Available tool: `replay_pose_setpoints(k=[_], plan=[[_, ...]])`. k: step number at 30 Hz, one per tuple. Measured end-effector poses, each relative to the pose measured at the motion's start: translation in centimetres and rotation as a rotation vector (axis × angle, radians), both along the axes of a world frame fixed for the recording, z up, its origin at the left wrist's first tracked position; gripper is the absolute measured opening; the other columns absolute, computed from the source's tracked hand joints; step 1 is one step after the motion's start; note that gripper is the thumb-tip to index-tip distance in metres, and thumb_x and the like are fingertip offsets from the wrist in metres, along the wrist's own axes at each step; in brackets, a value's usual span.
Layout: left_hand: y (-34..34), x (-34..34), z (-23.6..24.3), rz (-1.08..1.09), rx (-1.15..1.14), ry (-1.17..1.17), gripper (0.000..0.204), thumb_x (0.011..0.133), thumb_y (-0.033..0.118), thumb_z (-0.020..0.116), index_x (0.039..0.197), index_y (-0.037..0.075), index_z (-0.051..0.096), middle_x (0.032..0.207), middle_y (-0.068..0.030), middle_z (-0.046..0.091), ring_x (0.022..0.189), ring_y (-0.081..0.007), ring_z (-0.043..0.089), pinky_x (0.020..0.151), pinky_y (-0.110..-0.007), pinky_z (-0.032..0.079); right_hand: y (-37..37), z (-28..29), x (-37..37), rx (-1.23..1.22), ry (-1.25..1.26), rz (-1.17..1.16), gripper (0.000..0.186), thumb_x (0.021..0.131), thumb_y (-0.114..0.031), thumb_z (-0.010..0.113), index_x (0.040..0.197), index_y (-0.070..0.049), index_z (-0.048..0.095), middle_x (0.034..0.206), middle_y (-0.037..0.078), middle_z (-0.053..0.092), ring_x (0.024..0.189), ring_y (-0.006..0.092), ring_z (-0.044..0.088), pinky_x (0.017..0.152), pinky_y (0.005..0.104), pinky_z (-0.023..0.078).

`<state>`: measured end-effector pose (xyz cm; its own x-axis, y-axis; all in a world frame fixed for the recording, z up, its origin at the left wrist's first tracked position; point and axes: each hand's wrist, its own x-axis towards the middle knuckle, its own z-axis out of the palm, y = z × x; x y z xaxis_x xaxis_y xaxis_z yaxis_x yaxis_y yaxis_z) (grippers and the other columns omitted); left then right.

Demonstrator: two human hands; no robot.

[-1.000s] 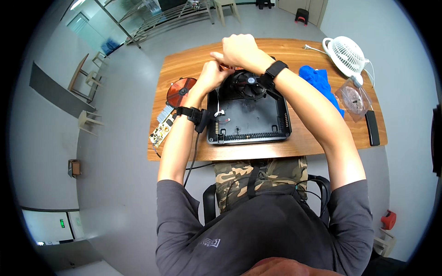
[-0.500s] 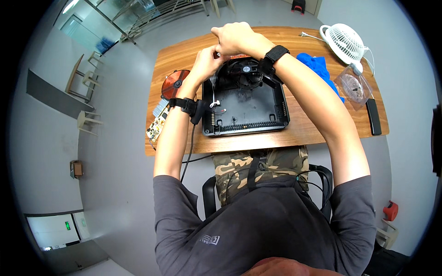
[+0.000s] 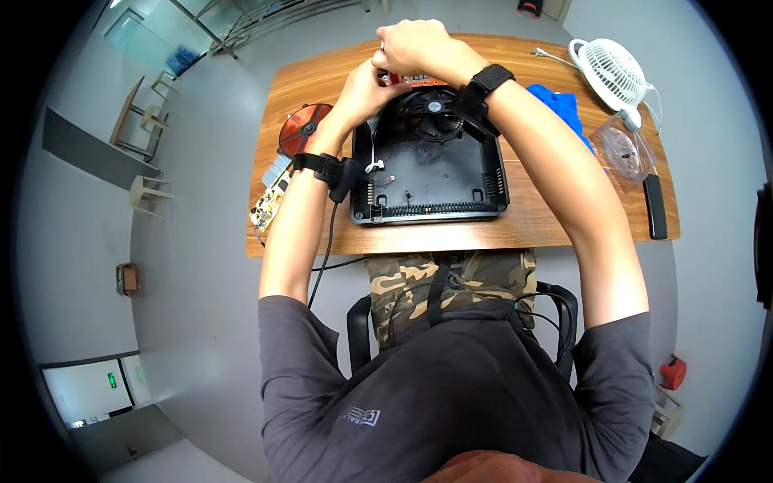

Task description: The person disassembles a black electronic device on a wooden table, removes screws and internal components, wipes the interior with a blue cloth, and reassembles the device by placing components back and securing them with screws.

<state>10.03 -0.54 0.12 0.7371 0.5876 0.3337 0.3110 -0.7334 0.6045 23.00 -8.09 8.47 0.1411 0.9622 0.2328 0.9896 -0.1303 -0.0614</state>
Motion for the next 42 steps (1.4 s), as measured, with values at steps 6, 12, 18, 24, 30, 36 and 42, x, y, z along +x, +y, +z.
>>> replay_pose_setpoints(k=[6,12,18,24,30,36,42], plan=[[-0.6,-1.4,1.3,0.024,-0.058,0.049,0.032,0.082,0.026,0.082,0.097,0.000,0.072,0.090,-0.0151,0.074,0.087,-0.0264,0.072,0.081,-0.036,0.055,-0.7,0.8,-0.7,-0.075,0.044,0.055,0.051,0.094,-0.047,0.057,0.128,-0.010,0.065,0.107,0.020,0.074,0.102,0.0371,0.071,0.091,0.0479,0.056],[-0.7,0.5,-0.3,0.093,0.059,-0.048,0.045,0.081,0.036,0.084,0.102,-0.001,0.069,0.087,-0.0105,0.072,0.077,-0.0199,0.066,0.073,-0.035,0.053,0.7,-0.9,0.6,-0.023,-0.066,0.001,0.048,0.090,-0.044,0.063,0.120,-0.006,0.068,0.095,0.020,0.075,0.092,0.0379,0.073,0.083,0.0479,0.058],[-0.8,-0.8,0.7,-0.009,-0.071,0.062,0.043,0.080,0.029,0.084,0.108,0.001,0.069,0.098,-0.0164,0.074,0.088,-0.0292,0.072,0.079,-0.039,0.054,0.0,-1.0,0.9,0.034,-0.012,0.120,0.048,0.089,-0.041,0.062,0.123,-0.007,0.066,0.095,0.019,0.075,0.093,0.0386,0.072,0.081,0.0477,0.058],[0.0,-0.5,-0.2,0.042,-0.018,0.022,0.044,0.081,0.035,0.085,0.103,0.000,0.069,0.088,-0.0116,0.073,0.080,-0.0200,0.068,0.077,-0.035,0.054,0.5,-0.7,0.4,0.048,0.018,-0.013,0.042,0.088,-0.044,0.064,0.099,-0.005,0.076,0.088,0.018,0.075,0.087,0.0384,0.074,0.077,0.0454,0.059],[-1.1,0.5,0.0,0.096,0.033,0.008,0.041,0.077,0.028,0.086,0.102,0.001,0.067,0.092,-0.0151,0.074,0.081,-0.0267,0.071,0.077,-0.038,0.056,0.5,-1.0,0.9,0.008,-0.021,-0.016,0.047,0.088,-0.049,0.065,0.096,-0.004,0.076,0.090,0.019,0.076,0.088,0.0373,0.074,0.079,0.0473,0.059],[-0.4,-1.3,0.5,-0.019,-0.067,0.042,0.039,0.080,0.026,0.083,0.107,0.001,0.072,0.085,-0.0117,0.073,0.077,-0.0225,0.069,0.075,-0.035,0.054,-0.6,0.0,1.1,-0.049,0.107,0.095,0.058,0.087,-0.050,0.066,0.123,-0.006,0.062,0.106,0.019,0.074,0.101,0.0372,0.071,0.089,0.0479,0.056],[-0.8,-1.6,1.1,0.010,-0.021,0.005,0.035,0.082,0.025,0.083,0.100,-0.002,0.070,0.085,-0.0089,0.072,0.077,-0.0130,0.063,0.073,-0.032,0.052,-0.9,1.3,-0.9,-0.109,0.007,0.033,0.053,0.086,-0.050,0.068,0.113,-0.004,0.070,0.101,0.018,0.075,0.097,0.0351,0.073,0.085,0.0435,0.058]])
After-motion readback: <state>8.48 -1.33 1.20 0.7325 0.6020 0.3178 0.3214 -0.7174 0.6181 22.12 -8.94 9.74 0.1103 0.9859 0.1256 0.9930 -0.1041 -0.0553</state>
